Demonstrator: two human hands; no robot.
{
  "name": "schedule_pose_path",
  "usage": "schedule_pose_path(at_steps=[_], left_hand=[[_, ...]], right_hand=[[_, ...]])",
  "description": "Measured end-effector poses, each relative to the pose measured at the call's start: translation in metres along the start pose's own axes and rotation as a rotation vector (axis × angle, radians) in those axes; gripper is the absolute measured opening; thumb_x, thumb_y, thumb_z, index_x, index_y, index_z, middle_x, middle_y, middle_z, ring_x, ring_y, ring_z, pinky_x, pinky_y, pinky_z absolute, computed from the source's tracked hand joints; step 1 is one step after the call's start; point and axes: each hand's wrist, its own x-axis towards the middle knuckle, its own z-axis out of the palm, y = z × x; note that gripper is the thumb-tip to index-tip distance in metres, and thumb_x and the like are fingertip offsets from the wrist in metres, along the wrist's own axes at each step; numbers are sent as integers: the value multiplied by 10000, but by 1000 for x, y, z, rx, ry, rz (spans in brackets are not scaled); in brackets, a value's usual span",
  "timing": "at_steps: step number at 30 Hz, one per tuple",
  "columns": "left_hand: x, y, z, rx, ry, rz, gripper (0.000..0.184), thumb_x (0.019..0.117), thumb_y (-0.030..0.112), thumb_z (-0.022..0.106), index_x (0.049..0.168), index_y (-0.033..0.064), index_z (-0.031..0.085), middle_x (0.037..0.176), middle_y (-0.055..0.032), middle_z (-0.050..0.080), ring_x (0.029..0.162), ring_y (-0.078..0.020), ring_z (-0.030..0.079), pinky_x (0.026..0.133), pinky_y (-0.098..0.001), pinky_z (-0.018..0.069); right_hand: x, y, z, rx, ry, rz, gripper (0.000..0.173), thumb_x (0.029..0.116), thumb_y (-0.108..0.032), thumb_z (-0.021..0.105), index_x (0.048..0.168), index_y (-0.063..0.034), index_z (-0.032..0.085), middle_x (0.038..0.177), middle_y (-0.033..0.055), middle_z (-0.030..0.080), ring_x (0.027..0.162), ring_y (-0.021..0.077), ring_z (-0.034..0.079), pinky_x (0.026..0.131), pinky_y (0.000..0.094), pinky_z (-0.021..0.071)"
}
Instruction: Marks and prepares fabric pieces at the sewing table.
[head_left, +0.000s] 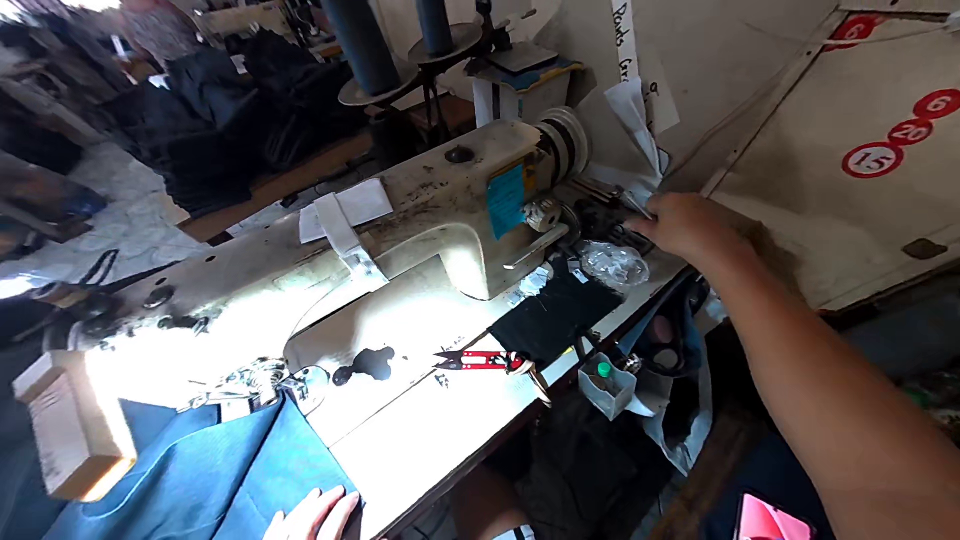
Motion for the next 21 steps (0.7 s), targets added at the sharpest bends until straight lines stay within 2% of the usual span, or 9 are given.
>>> schedule_pose_path(at_steps=[3,7,11,16,17,19,21], left_hand=[[1,1,-1,-7,11,-1,572,920,612,567,1148,113,729,1180,-179,717,1180,-368,647,1056,-547,431],[3,1,0,-1,13,3,575,920,621,559,1143,119,729,1169,-173,722,1165,-357,654,1056,-534,432],[2,1,-1,1,3,-6,566,919,623,568,1141,127,727,1170,-169,720,1171,-366,650,1053,-547,437],[2,2,0,-27,-5,-24,576,931,643,553,1166,144,719,1191,-156,718,1210,-359,632,1073,-559,419],[2,4,1,-31,7,-25,563,929,636,558,1171,153,716,1201,-144,717,1222,-350,631,1078,-567,419],[1,5,7,-3,78,-31,544,923,664,525,1170,215,707,1204,-65,723,1229,-277,638,1088,-537,440],[1,5,11,-3,133,-28,524,922,659,521,1174,241,713,1210,-22,726,1233,-243,639,1092,-521,451]], right_hand=[[13,-6,7,12,7,3,418,1067,-317,555,1129,89,635,1106,370,643,1092,567,618,881,741,451],[51,-4,20,6,-30,-28,321,1030,-193,611,1218,63,658,1228,370,618,1205,566,568,952,760,423],[82,-19,19,0,7,-51,265,975,-119,657,1194,26,693,1209,354,639,1174,570,586,913,770,435],[108,-31,33,54,73,-88,282,951,-164,723,1137,46,702,1155,356,656,1141,570,600,924,767,440],[104,-33,34,83,91,-93,282,963,-149,711,1143,66,691,1159,366,651,1138,577,597,929,764,433],[96,-33,37,186,134,-135,305,987,-114,676,1203,98,643,1215,375,624,1169,562,585,974,741,425],[79,-56,23,319,102,-104,349,1018,-79,617,1289,137,574,1319,365,576,1238,494,563,1048,648,405]])
